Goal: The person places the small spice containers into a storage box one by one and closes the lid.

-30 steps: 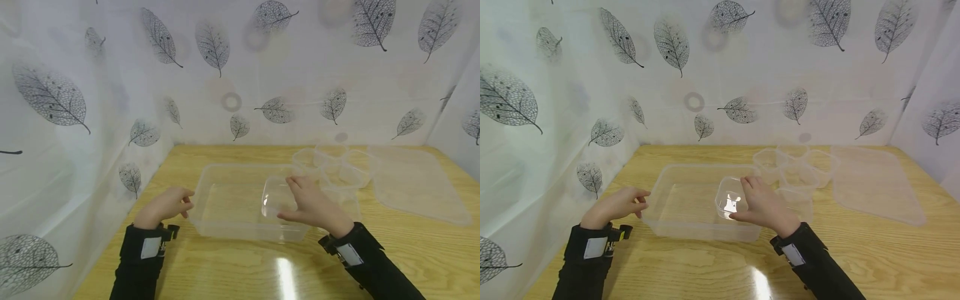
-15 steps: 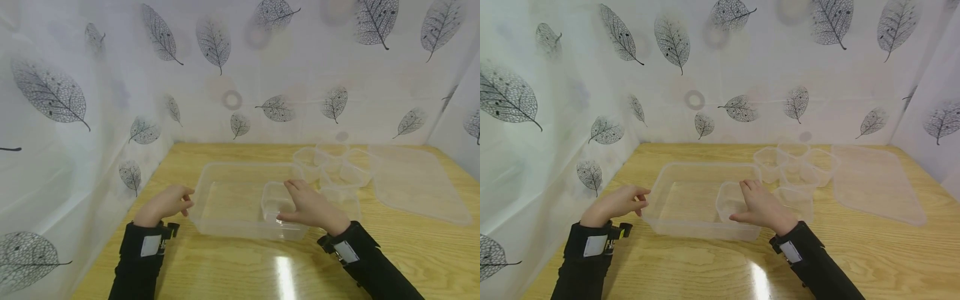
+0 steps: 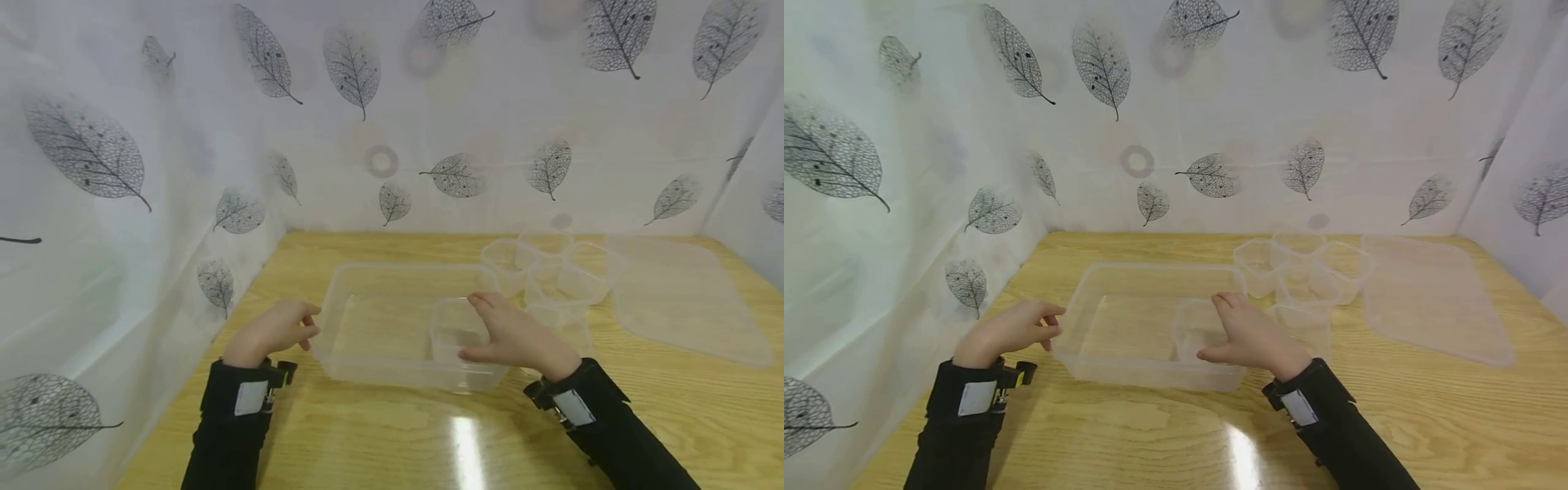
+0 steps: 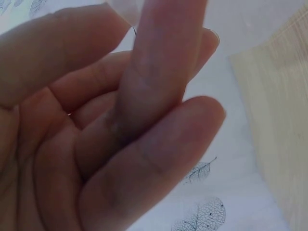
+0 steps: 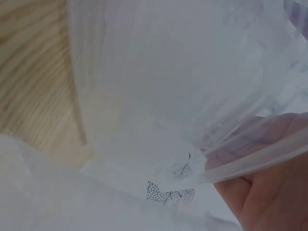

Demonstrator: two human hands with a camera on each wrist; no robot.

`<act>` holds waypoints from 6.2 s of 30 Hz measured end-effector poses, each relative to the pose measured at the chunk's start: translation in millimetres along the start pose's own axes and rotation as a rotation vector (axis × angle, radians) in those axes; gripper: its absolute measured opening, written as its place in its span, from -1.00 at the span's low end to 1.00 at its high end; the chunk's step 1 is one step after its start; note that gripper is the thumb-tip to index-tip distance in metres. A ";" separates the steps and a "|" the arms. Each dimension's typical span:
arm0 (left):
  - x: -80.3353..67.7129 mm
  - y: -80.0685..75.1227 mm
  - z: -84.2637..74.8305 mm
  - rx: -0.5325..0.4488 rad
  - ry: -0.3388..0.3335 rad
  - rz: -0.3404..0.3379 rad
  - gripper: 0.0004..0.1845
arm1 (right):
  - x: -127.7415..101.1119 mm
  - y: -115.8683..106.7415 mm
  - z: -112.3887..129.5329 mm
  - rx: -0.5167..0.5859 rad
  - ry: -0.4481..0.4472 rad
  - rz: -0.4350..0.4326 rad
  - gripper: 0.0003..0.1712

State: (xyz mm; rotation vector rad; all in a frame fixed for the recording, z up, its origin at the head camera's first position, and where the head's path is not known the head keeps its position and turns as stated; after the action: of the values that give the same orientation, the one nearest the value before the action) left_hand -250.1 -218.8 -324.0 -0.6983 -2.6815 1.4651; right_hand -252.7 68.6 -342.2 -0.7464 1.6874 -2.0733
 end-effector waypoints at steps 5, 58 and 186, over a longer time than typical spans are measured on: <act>0.0 0.0 0.7 0.016 -0.008 0.000 -0.54 | 0.1 -1.1 -0.8 -0.003 0.004 0.032 0.02; 1.3 0.0 2.0 0.021 -0.054 -0.056 -0.61 | 124.4 12.3 55.6 -0.199 -0.166 0.386 -0.45; 2.4 -0.9 4.3 -0.021 0.034 -0.028 -0.66 | -55.0 -28.2 -68.4 -0.033 0.050 0.061 -0.04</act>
State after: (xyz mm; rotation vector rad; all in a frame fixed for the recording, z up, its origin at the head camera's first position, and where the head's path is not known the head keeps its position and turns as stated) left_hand -253.6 -221.7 -326.3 -0.6777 -2.6738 1.4079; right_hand -249.2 160.3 -334.0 -0.6499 1.7528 -2.0435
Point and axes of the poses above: each hand's wrist, its own x-axis towards the middle knuckle, its own y-axis out of the palm, z = x × y, the point moved 7 cm from there along x, towards the middle knuckle, and after that the axes turned 8 degrees about -x, right-handed, at the moved point
